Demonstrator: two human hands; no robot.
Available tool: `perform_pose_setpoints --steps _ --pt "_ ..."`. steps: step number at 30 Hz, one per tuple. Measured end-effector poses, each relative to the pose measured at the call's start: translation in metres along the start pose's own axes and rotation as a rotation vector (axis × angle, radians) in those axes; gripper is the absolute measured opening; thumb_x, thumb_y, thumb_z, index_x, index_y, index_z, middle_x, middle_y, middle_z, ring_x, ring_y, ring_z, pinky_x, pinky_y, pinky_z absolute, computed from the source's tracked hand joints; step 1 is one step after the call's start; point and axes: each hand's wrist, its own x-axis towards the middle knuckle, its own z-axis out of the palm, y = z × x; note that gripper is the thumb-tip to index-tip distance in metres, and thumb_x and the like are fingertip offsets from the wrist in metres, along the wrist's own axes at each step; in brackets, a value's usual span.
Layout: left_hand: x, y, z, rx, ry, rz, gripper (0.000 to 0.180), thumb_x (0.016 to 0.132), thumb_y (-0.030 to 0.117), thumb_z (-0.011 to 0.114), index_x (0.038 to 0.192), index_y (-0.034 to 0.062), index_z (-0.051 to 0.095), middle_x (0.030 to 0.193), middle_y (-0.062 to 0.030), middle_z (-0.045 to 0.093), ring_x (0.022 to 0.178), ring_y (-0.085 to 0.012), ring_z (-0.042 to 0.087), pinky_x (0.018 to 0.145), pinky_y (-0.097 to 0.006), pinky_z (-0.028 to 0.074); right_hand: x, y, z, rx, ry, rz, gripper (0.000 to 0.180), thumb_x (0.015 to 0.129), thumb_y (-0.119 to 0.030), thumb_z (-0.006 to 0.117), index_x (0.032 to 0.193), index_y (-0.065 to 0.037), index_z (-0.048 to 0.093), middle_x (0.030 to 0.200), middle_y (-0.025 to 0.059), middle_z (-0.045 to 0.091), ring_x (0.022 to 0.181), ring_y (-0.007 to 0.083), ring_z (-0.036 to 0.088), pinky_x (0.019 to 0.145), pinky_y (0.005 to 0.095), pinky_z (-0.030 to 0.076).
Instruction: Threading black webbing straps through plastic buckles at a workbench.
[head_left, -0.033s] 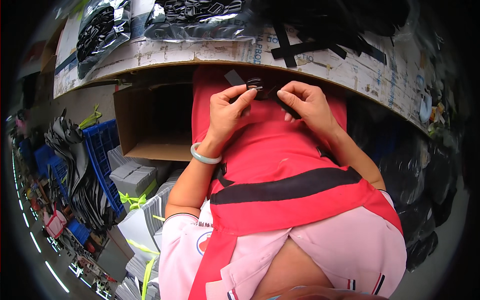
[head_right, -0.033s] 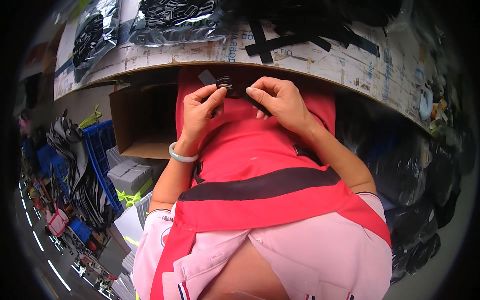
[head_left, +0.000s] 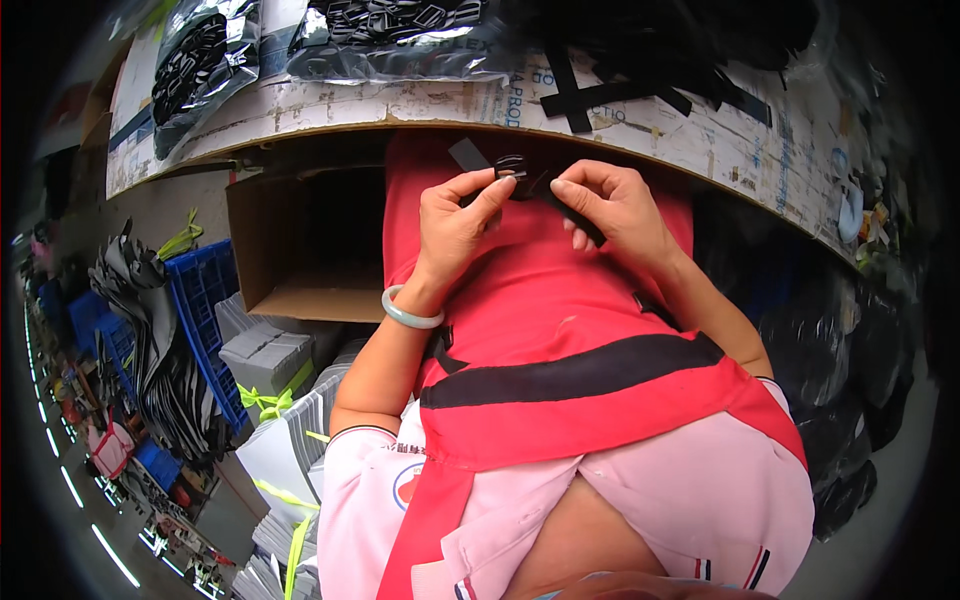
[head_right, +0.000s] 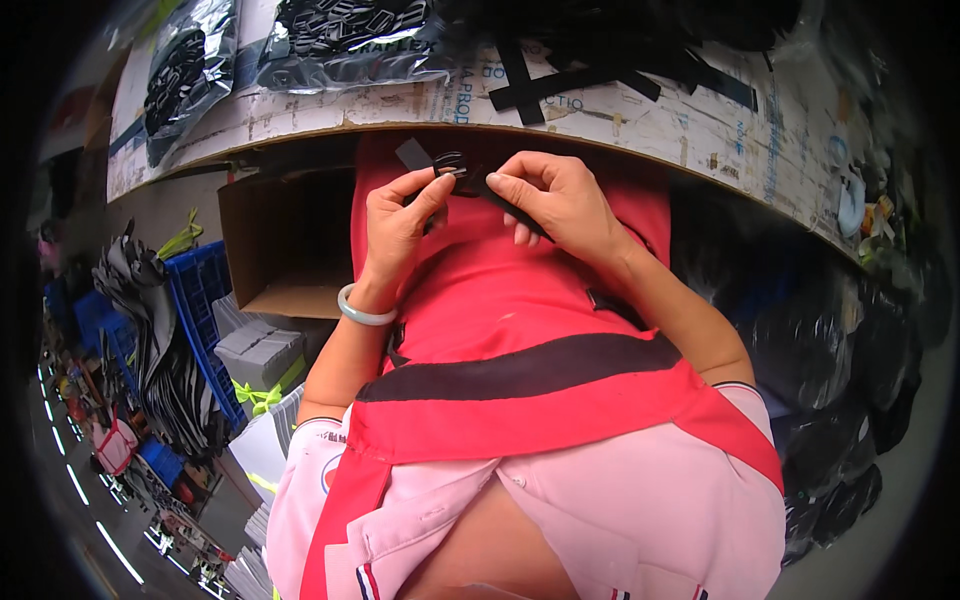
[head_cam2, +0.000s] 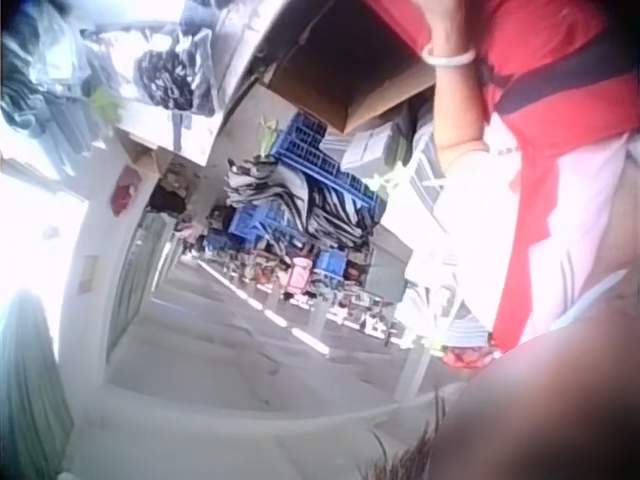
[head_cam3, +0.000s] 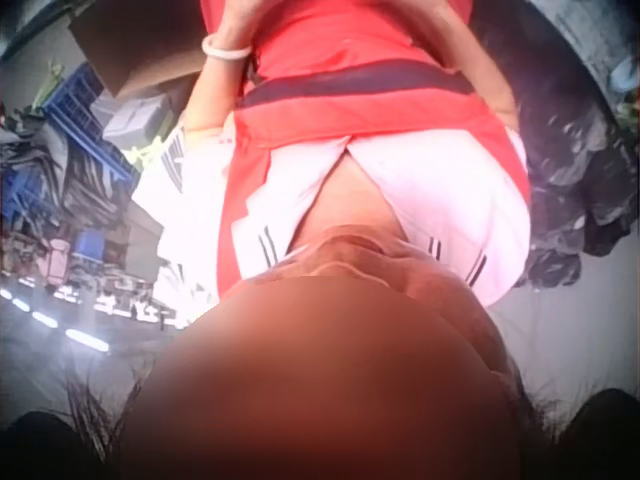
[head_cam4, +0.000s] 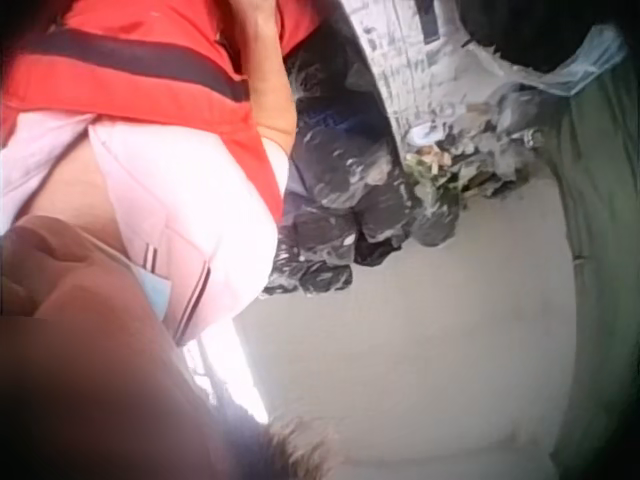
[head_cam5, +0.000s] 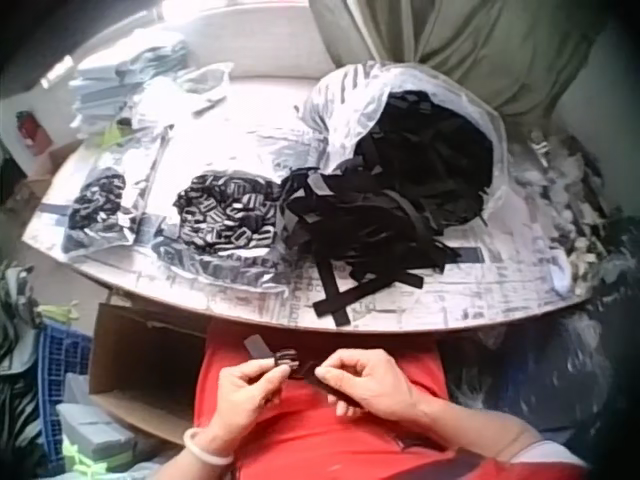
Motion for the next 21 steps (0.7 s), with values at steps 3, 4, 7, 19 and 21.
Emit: perform_pose_setpoints --steps 3,4,7,19,21 --pt "-0.002 -0.007 0.007 0.076 0.040 0.137 0.015 0.088 0.007 0.071 0.100 -0.0013 0.072 0.072 0.0021 0.060 0.057 -0.0026 0.050 0.049 -0.018 0.037 0.005 -0.001 0.007 0.072 -0.051 0.071 0.022 0.097 -0.024 0.059 0.092 -0.002 0.062 0.066 0.0033 0.062 0.050 0.0079 0.060 0.043 0.0194 0.046" --pt "-0.003 -0.007 0.009 0.076 0.038 0.136 0.015 0.088 0.007 0.071 0.100 -0.0013 0.072 0.072 0.0021 0.060 0.057 -0.0026 0.050 0.049 -0.018 0.037 0.007 0.000 0.008 0.121 -0.072 0.103 0.023 0.097 -0.024 0.059 0.091 -0.002 0.061 0.067 0.0044 0.063 0.049 0.0085 0.060 0.042 0.0195 0.046" --pt "-0.003 -0.009 0.011 0.250 0.094 0.294 0.018 0.085 0.005 0.072 0.102 -0.0003 0.072 0.070 -0.0013 0.061 0.058 -0.0065 0.052 0.050 -0.021 0.039 0.011 0.004 0.013 0.310 -0.016 0.071 0.023 0.097 -0.024 0.058 0.089 -0.002 0.060 0.066 0.0052 0.063 0.048 0.0099 0.061 0.040 0.0203 0.046" --pt "0.003 -0.024 -0.006 0.722 -0.008 0.745 0.025 0.085 0.001 0.068 0.110 -0.0006 0.067 0.080 -0.0114 0.064 0.062 -0.0177 0.060 0.052 -0.029 0.046 0.031 0.025 0.016 0.458 -0.094 -0.045 0.028 0.098 -0.021 0.059 0.114 0.001 0.056 0.080 0.0074 0.066 0.062 0.0129 0.065 0.056 0.0209 0.053" --pt "-0.002 -0.012 -0.002 -0.245 -0.066 -0.007 0.021 0.093 0.010 0.062 0.110 -0.0028 0.066 0.084 -0.0089 0.067 0.062 -0.0149 0.061 0.052 -0.026 0.048 0.029 0.023 0.015 0.435 -0.119 -0.059 0.027 0.097 -0.020 0.061 0.114 0.000 0.059 0.080 0.0049 0.066 0.069 0.0111 0.065 0.064 0.0204 0.052"
